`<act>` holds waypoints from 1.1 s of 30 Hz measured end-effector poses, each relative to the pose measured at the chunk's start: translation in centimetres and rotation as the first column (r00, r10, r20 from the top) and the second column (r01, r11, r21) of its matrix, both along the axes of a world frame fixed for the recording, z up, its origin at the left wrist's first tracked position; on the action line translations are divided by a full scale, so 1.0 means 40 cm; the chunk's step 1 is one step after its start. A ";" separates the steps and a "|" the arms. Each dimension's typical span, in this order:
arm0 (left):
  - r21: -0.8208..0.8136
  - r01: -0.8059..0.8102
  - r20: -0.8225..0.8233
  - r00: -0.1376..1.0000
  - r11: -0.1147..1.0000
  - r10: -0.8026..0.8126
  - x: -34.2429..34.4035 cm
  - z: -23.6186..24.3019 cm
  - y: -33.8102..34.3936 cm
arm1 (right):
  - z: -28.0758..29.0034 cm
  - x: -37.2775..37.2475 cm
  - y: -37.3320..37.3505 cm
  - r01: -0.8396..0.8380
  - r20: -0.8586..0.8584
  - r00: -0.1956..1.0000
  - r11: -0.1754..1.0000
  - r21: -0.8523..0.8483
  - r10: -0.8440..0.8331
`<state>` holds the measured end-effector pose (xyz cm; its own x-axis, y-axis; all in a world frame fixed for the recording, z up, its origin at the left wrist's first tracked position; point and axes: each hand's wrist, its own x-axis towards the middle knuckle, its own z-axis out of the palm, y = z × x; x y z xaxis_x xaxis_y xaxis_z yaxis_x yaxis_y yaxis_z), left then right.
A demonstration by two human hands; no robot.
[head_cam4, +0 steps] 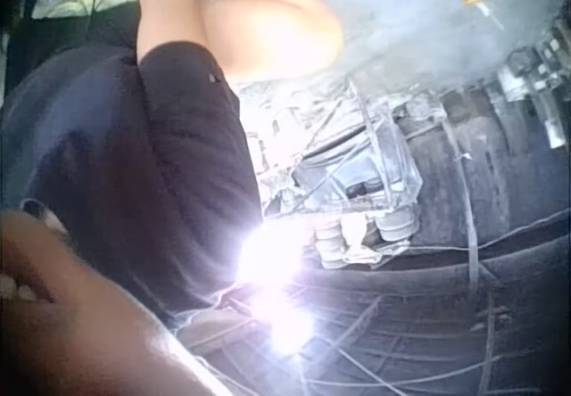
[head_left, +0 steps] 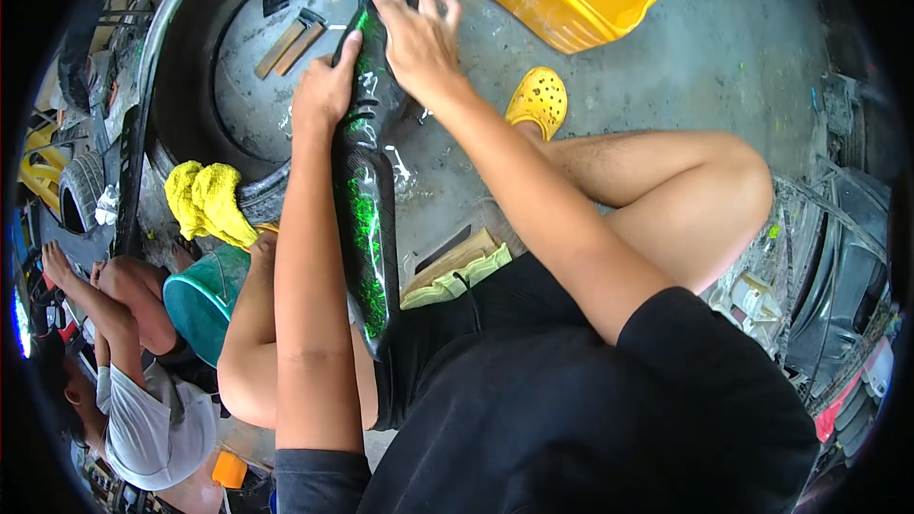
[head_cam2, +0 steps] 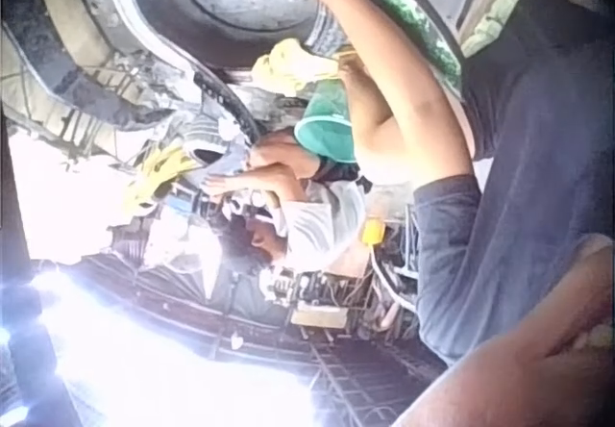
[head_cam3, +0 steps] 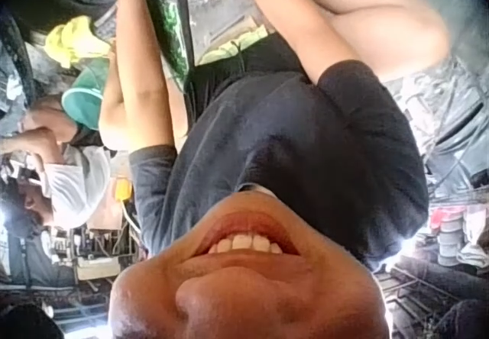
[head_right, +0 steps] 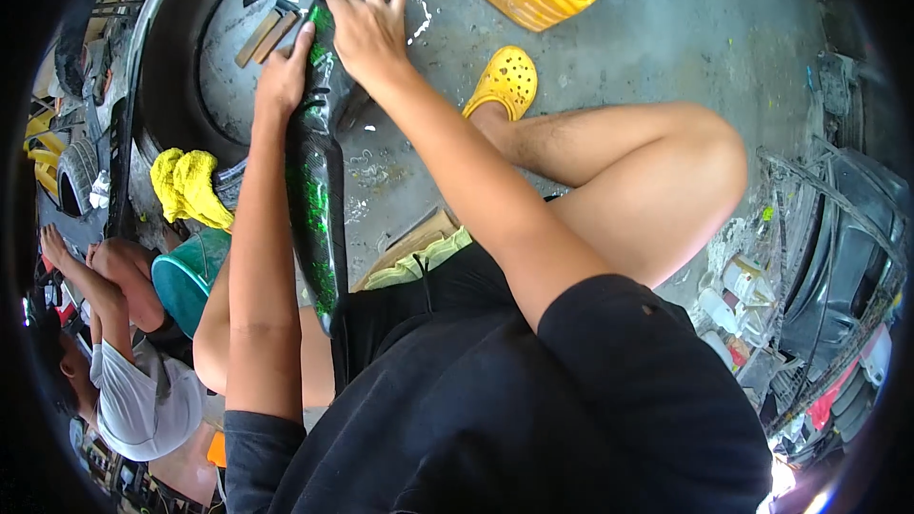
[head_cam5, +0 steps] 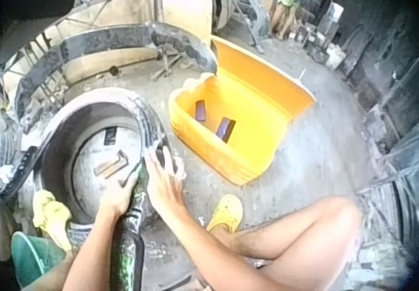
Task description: The recorder is sanding and cleaning a small green and black patterned car part with sandpaper and water.
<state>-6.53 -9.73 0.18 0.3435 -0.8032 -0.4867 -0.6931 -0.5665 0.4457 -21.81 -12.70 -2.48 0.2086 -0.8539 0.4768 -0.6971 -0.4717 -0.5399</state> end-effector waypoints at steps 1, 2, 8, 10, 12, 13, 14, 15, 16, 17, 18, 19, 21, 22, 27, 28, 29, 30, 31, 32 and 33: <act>0.003 -0.011 0.033 0.999 1.000 0.010 0.004 -0.016 0.010 | -0.013 0.006 0.048 0.005 0.022 1.000 0.999 0.032 -0.006; 0.004 -0.033 0.090 0.995 0.999 0.032 0.022 -0.039 0.017 | -0.026 0.014 0.110 -0.009 0.060 0.998 0.993 0.117 0.002; -0.002 -0.005 0.018 1.000 1.000 0.005 0.003 0.013 -0.001 | -0.020 0.004 -0.002 -0.028 -0.019 0.999 0.999 -0.037 0.027; 0.051 -0.009 0.034 0.999 0.999 0.007 -0.007 -0.001 0.007 | -0.032 -0.002 0.040 0.011 -0.018 1.000 0.999 0.030 -0.011; 0.019 -0.050 0.099 0.994 0.999 0.048 0.004 -0.017 0.021 | -0.045 0.002 0.118 -0.023 0.038 0.999 0.987 0.160 0.017; -0.003 -0.034 0.073 0.997 0.999 0.035 -0.013 0.000 0.019 | -0.058 -0.008 0.124 -0.030 0.028 0.999 0.983 0.183 0.025; 0.001 -0.052 0.088 0.995 0.999 0.051 -0.003 -0.004 0.013 | -0.050 0.002 0.101 -0.025 0.034 0.999 0.991 0.132 0.020; 0.016 -0.062 0.097 0.993 0.998 0.060 0.002 -0.021 0.011 | -0.042 0.010 0.067 -0.012 0.034 0.999 0.996 0.091 0.008; 0.050 -0.019 0.051 0.999 0.999 0.017 -0.005 -0.010 0.002 | -0.031 0.012 0.035 -0.003 0.030 1.000 0.998 0.066 0.001; 0.048 0.013 0.004 1.000 0.999 -0.013 -0.010 0.002 -0.001 | -0.015 0.016 0.006 0.020 0.073 0.997 0.999 0.025 -0.022; 0.050 0.002 0.029 1.000 0.999 -0.003 -0.006 0.003 0.004 | 0.008 0.024 -0.016 0.024 0.165 0.985 0.992 0.125 -0.044; 0.051 -0.007 0.053 0.999 0.999 0.005 -0.006 0.003 0.009 | 0.031 0.024 -0.032 0.020 0.251 0.965 0.974 0.224 -0.078; 0.030 -0.020 0.080 0.997 0.999 0.018 -0.007 0.000 0.011 | 0.061 -0.021 -0.072 -0.143 0.643 0.749 0.909 0.391 -0.159; 0.036 -0.024 0.078 0.997 0.999 0.022 -0.009 0.002 0.011 | 0.059 -0.050 -0.065 -0.183 0.766 0.556 0.851 0.493 -0.324; 0.049 -0.020 0.060 0.998 0.999 0.017 -0.004 0.003 0.013 | 0.055 -0.158 0.004 -0.556 0.829 -0.011 0.693 0.459 -0.559; 0.047 -0.011 0.053 0.999 0.999 0.008 -0.010 0.006 0.008 | 0.041 -0.168 0.011 -0.580 0.832 0.040 0.665 0.470 -0.553; 0.044 -0.008 0.052 0.999 0.999 0.006 -0.008 0.002 0.004 | 0.040 -0.167 0.016 -0.610 0.835 0.089 0.633 0.477 -0.543; 0.043 -0.012 0.051 0.999 0.999 0.010 0.001 -0.008 0.004 | 0.039 -0.159 0.025 -0.619 0.830 0.144 0.605 0.500 -0.538; 0.045 -0.013 0.055 0.998 0.999 0.011 0.007 -0.014 0.010 | 0.038 -0.153 0.033 -0.622 0.829 0.142 0.603 0.500 -0.541; 0.043 -0.011 0.063 0.998 0.999 0.008 0.009 -0.017 0.009 | 0.038 -0.151 0.036 -0.669 0.816 0.139 0.555 0.495 -0.560; 0.041 -0.009 0.071 0.997 0.999 0.006 0.010 -0.020 0.008 | 0.038 -0.149 0.037 -0.714 0.803 0.136 0.505 0.486 -0.580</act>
